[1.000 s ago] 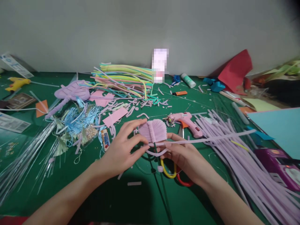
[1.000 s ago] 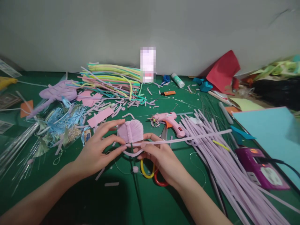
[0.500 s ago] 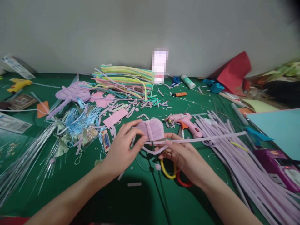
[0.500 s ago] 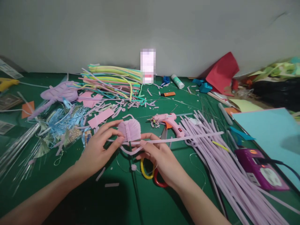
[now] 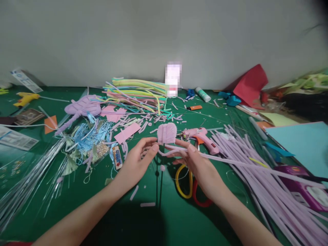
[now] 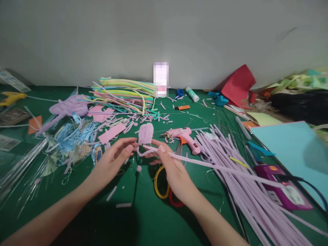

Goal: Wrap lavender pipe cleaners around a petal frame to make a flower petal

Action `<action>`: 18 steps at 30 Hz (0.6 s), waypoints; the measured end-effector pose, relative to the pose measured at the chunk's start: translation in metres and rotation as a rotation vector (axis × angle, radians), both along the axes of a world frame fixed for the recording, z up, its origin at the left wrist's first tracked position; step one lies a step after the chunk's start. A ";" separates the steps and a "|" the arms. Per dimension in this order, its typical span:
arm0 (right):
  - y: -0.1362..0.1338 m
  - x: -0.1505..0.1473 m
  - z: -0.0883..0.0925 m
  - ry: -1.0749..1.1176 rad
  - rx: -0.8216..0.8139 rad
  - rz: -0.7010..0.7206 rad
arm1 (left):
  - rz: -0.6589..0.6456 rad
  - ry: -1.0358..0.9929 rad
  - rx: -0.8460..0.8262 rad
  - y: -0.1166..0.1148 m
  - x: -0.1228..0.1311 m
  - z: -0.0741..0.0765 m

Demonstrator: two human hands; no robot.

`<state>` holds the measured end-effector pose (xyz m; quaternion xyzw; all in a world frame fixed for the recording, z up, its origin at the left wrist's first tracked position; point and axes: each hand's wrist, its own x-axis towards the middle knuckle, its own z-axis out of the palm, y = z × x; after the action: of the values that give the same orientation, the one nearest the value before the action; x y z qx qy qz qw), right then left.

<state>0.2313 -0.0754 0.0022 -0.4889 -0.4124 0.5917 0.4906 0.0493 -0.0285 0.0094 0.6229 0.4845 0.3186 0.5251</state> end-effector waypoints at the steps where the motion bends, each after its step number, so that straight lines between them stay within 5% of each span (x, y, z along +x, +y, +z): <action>1: 0.000 0.000 0.001 -0.073 0.036 -0.010 | -0.006 -0.029 -0.005 0.000 0.000 -0.001; 10: -0.005 0.002 -0.002 -0.378 0.211 -0.139 | -0.127 0.077 0.222 -0.015 0.006 -0.013; 18: -0.009 0.003 0.005 -0.831 0.550 -0.184 | -0.071 -0.071 0.015 -0.017 0.017 -0.018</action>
<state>0.2341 -0.0848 0.0072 -0.5700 -0.6685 0.1709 0.4461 0.0662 -0.0459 -0.0091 0.6320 0.4407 0.3250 0.5484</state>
